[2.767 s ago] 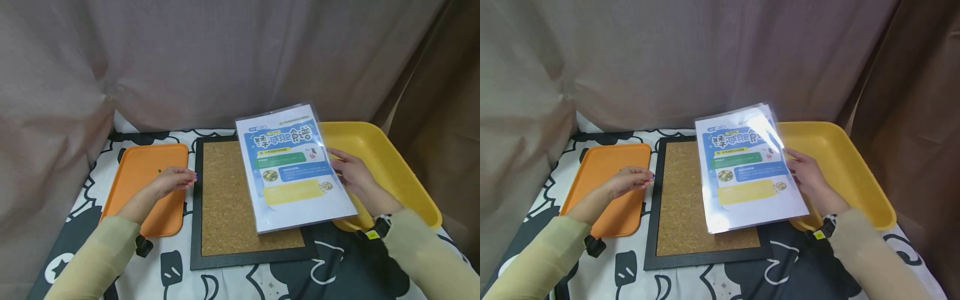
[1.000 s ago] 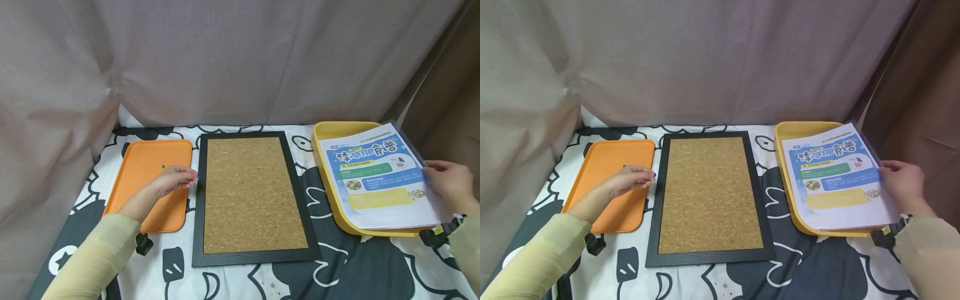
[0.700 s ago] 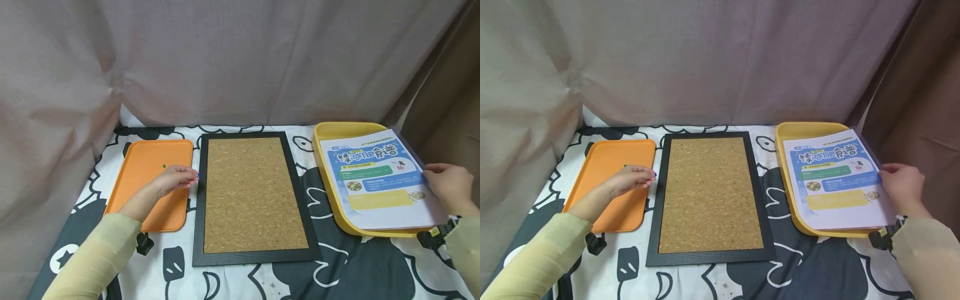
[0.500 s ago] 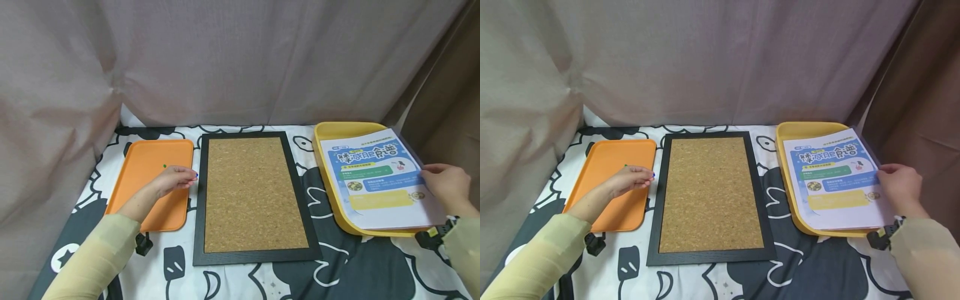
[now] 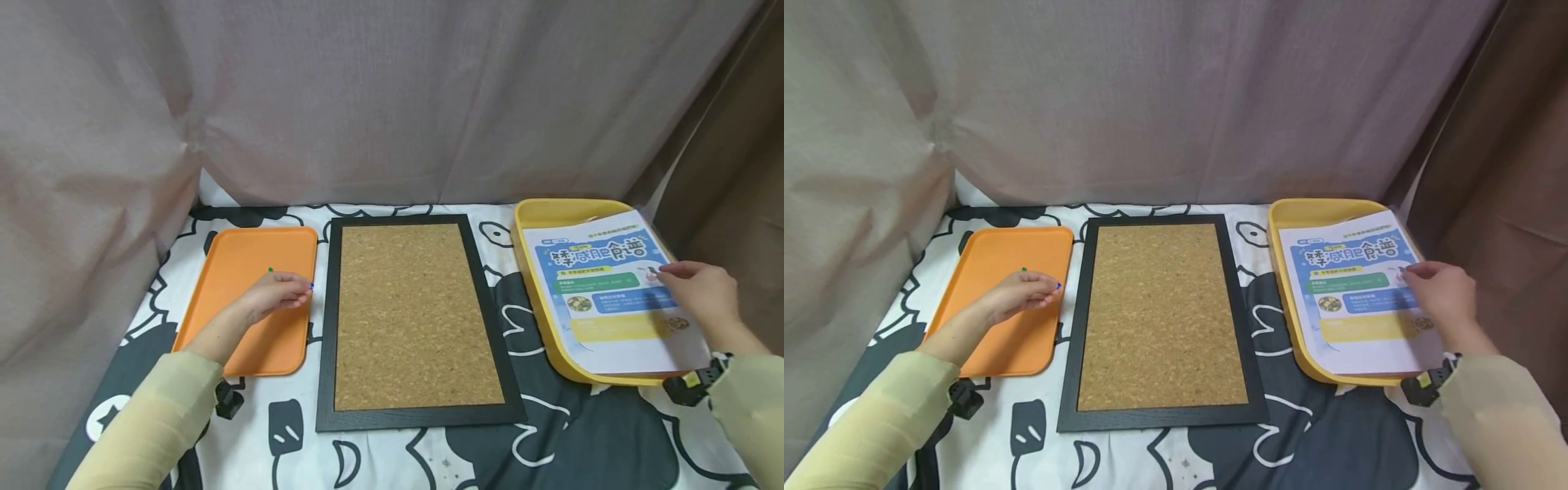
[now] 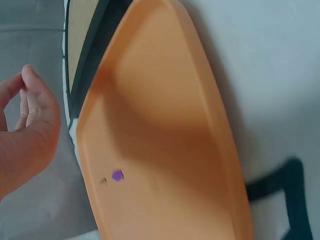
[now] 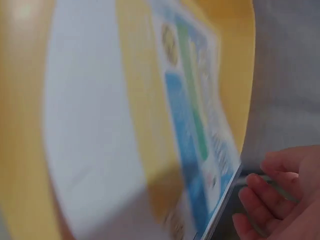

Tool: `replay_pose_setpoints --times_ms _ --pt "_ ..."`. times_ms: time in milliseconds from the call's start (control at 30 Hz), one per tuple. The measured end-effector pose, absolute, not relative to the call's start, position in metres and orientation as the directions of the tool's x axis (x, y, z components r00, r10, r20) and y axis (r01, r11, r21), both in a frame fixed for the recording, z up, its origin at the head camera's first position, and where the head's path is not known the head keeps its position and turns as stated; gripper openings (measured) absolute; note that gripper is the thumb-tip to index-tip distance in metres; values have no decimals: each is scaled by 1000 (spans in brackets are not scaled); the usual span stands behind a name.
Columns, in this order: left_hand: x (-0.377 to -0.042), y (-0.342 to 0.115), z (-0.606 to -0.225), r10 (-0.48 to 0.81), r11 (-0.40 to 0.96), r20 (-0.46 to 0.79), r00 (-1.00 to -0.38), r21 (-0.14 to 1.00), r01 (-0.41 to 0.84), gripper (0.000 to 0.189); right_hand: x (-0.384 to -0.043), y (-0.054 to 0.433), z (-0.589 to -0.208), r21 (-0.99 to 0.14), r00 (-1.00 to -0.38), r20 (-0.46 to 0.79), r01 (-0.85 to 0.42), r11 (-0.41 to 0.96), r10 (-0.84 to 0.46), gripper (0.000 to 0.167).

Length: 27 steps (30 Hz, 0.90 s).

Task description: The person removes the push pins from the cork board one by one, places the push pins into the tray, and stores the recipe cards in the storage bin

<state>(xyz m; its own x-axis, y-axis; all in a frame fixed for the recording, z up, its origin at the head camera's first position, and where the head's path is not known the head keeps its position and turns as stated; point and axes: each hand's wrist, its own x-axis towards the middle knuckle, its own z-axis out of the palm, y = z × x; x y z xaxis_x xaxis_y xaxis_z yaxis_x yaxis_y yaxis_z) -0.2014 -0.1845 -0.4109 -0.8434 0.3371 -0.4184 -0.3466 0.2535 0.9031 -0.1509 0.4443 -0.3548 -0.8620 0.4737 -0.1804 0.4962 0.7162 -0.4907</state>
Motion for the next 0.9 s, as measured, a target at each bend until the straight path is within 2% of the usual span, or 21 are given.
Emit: replay_pose_setpoints --times_ms 167,433,700,900 --pt "-197 -200 -412 256 353 -427 -868 877 -327 40 -161 417 -352 -511 -922 -165 383 770 350 65" --pt "-191 -222 -419 135 466 -420 -897 826 -317 36 -169 371 -351 -506 -987 -65 157 848 144 50" --pt "-187 -232 -436 18 584 -419 -908 742 -330 30 -168 346 -353 -531 -993 -99 103 841 59 48" --pt "-185 -233 -442 14 636 -355 -935 724 -265 24 -168 339 -358 -515 -993 -104 103 851 57 43"
